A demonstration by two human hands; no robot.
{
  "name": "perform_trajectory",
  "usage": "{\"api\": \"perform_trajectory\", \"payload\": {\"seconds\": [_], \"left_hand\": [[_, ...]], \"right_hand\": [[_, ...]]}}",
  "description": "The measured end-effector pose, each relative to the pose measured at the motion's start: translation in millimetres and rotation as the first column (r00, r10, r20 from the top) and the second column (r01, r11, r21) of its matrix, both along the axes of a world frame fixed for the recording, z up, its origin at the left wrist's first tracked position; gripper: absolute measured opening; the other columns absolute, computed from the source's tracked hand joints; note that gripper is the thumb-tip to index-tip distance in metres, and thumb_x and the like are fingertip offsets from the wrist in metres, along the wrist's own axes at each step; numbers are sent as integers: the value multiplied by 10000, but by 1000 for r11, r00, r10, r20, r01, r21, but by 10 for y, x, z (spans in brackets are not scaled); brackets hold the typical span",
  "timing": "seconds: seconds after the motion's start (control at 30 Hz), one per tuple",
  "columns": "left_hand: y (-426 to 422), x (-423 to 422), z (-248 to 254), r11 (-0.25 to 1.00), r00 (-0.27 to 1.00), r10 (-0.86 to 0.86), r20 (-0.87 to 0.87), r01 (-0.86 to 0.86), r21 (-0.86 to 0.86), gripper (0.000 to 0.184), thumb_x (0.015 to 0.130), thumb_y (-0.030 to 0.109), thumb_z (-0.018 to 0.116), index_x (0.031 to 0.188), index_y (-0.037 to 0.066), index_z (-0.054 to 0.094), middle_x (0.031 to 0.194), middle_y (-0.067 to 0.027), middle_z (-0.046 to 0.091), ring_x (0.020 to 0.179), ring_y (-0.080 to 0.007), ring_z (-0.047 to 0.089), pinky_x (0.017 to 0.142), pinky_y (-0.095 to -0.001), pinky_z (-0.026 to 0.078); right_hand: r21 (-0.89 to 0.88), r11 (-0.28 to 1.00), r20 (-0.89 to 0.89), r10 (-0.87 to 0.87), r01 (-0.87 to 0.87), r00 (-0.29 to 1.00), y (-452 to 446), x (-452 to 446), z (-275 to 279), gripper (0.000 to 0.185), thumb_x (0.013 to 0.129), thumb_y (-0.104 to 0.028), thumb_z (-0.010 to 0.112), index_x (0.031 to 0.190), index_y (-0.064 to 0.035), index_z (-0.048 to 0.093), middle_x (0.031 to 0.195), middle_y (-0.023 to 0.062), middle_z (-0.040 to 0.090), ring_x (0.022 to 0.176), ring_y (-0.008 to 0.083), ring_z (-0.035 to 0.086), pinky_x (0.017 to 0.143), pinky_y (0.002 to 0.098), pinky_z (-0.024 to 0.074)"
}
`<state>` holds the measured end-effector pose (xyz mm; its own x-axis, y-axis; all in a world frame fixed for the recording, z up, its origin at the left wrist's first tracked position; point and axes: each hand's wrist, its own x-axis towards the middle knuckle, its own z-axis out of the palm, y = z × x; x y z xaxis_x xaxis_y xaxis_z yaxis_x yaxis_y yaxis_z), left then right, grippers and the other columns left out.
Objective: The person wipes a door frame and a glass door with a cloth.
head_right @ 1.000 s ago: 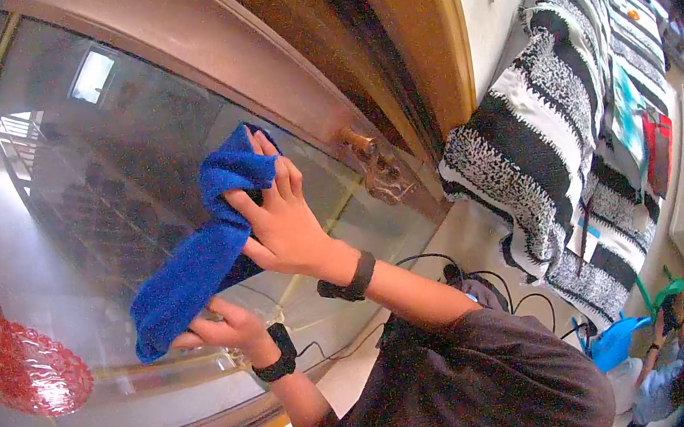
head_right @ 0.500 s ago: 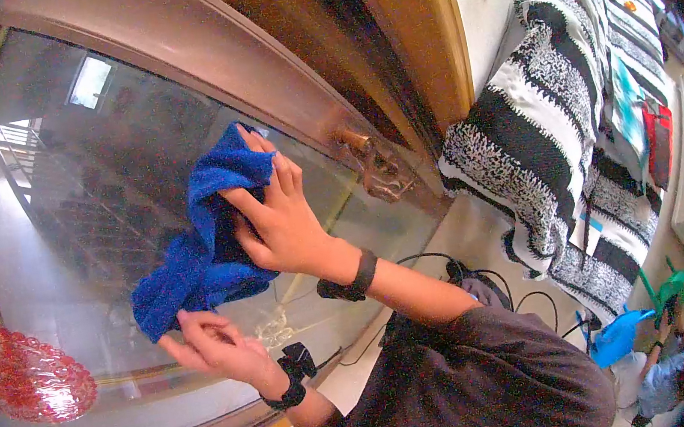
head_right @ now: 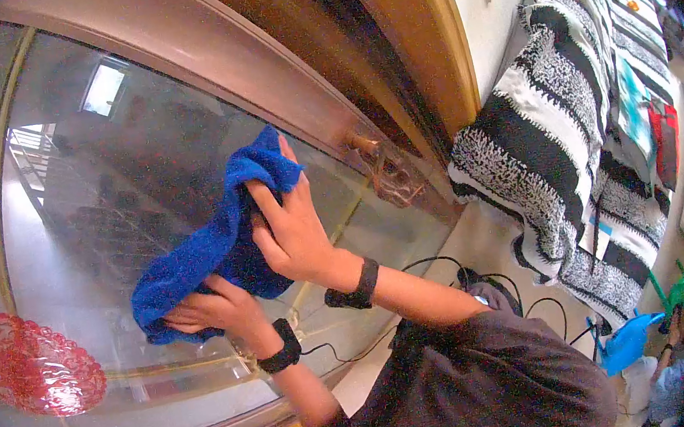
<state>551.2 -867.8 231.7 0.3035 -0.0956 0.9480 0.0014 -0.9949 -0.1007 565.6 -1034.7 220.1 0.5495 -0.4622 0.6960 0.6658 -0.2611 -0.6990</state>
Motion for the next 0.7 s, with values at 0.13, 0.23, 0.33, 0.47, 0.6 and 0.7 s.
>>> {"api": "perform_trajectory", "payload": {"seconds": [0.13, 0.23, 0.33, 0.47, 0.6, 0.7], "left_hand": [[4, 29, -287, 1000, 1000, 8, 8, -8, 0, 665, 976, 416, 394, 1441, -43, 270, 1518, -306, 176, 1406, -466, 134, 1097, -600, 20], [20, -4, -467, 1000, 999, -14, -30, 14, -14, 681, 968, 430, 405, 1442, -39, 269, 1511, -316, 180, 1402, -476, 133, 1096, -601, 23], [19, -57, -469, 999, 997, -27, -68, 24, -43, 681, 957, 421, 445, 1436, -35, 284, 1495, -320, 210, 1394, -479, 149, 1094, -599, 36], [65, -137, -490, 999, 991, -40, -131, 36, -34, 642, 945, 400, 486, 1404, -28, 353, 1481, -318, 242, 1383, -483, 174, 1091, -603, 58], [111, -174, -544, 1000, 985, 18, -169, -15, 20, 611, 929, 371, 511, 1371, -33, 391, 1474, -319, 256, 1374, -493, 189, 1087, -601, 81], [128, -137, -656, 1000, 994, -20, -107, 19, -9, 602, 919, 341, 516, 1363, -44, 383, 1461, -322, 274, 1361, -496, 210, 1081, -603, 93]], "right_hand": [[-218, 971, 12, -100, 101, 995, -18, 111, -184, 564, 745, -145, 584, 1293, -41, 502, 1431, 304, 302, 1364, 519, 226, 1093, 563, 232], [-263, 954, 53, -134, 143, 990, -54, 166, -320, 537, 737, -156, 591, 1261, -52, 537, 1419, 282, 337, 1352, 516, 256, 1092, 563, 232], [-261, 954, 45, -142, 149, 989, -58, 185, -339, 531, 722, -186, 598, 1240, -74, 562, 1408, 262, 366, 1347, 505, 273, 1089, 560, 243], [-220, 959, 59, -170, 179, 984, -13, 207, -374, 546, 710, -215, 600, 1241, -89, 567, 1408, 260, 368, 1346, 495, 281, 1088, 557, 249], [-224, 957, 57, -177, 186, 983, -17, 213, -376, 549, 708, -216, 601, 1241, -91, 567, 1412, 260, 368, 1345, 491, 286, 1092, 551, 242], [-252, 950, 44, -182, 187, 982, -40, 185, -371, 550, 709, -220, 605, 1243, -94, 567, 1412, 261, 371, 1345, 485, 291, 1095, 544, 235]]}}
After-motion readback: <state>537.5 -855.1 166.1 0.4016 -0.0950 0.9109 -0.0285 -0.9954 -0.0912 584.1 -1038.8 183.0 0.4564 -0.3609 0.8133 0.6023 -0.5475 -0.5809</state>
